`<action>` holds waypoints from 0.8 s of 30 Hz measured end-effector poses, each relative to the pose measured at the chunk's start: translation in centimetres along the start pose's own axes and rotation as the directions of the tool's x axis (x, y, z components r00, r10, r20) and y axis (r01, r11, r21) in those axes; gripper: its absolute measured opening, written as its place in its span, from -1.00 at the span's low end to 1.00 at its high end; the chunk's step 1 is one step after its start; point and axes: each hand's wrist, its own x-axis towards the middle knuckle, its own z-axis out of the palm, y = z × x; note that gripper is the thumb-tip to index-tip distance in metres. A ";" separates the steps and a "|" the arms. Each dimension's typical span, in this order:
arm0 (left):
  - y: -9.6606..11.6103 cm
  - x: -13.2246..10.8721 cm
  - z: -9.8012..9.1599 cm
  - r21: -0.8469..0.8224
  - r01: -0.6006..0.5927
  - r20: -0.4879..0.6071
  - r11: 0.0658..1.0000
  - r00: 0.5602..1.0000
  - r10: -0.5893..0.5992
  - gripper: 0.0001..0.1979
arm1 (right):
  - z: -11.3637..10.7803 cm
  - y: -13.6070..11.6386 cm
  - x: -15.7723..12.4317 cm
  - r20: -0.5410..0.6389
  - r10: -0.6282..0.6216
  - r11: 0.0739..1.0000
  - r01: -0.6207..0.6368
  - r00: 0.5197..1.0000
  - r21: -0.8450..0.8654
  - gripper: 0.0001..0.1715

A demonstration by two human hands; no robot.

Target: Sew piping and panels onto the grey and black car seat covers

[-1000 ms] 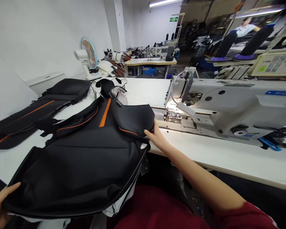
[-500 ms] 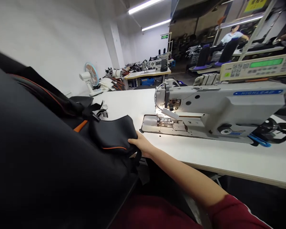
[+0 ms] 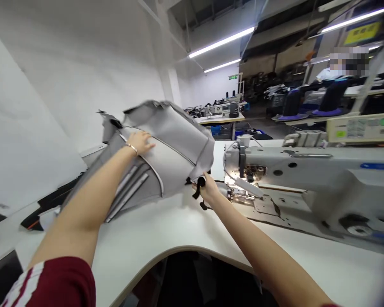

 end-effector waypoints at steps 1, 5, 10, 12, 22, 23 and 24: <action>-1.0 -0.7 0.8 0.020 0.030 -0.026 0.999 0.999 -0.030 -0.51 | -0.5 0.9 -0.1 -0.023 0.046 0.999 -0.046 0.999 -0.005 -0.70; -6.2 -6.5 5.3 0.067 0.276 0.000 0.959 0.961 -0.277 -0.25 | -1.4 5.3 -1.7 -0.006 0.210 0.975 -0.210 0.978 -0.067 -0.45; -11.4 -14.9 8.7 0.013 0.490 0.493 0.872 0.755 -0.432 -0.09 | -0.1 9.5 -2.7 0.133 0.369 0.926 -0.351 0.920 -0.139 -0.25; -11.6 -16.8 9.4 -0.058 0.468 0.578 0.882 0.736 -0.353 -0.34 | 1.4 10.6 -1.7 0.180 0.388 0.920 -0.367 0.904 -0.139 -0.40; -13.8 -21.1 10.0 -0.247 0.511 0.296 0.823 0.849 -0.439 -0.61 | 8.9 9.9 -1.3 0.451 0.255 0.954 -0.149 0.855 -0.259 -0.69; -15.5 -23.0 9.3 -0.213 0.579 0.253 0.787 0.811 -0.528 -0.61 | 7.9 10.1 -2.0 0.507 0.237 0.937 -0.058 0.829 -0.343 -0.58; -17.2 -25.5 8.5 -0.169 0.657 0.219 0.735 0.752 -0.622 -0.59 | 6.4 10.7 -2.7 0.556 0.242 0.873 0.071 0.795 -0.482 -0.49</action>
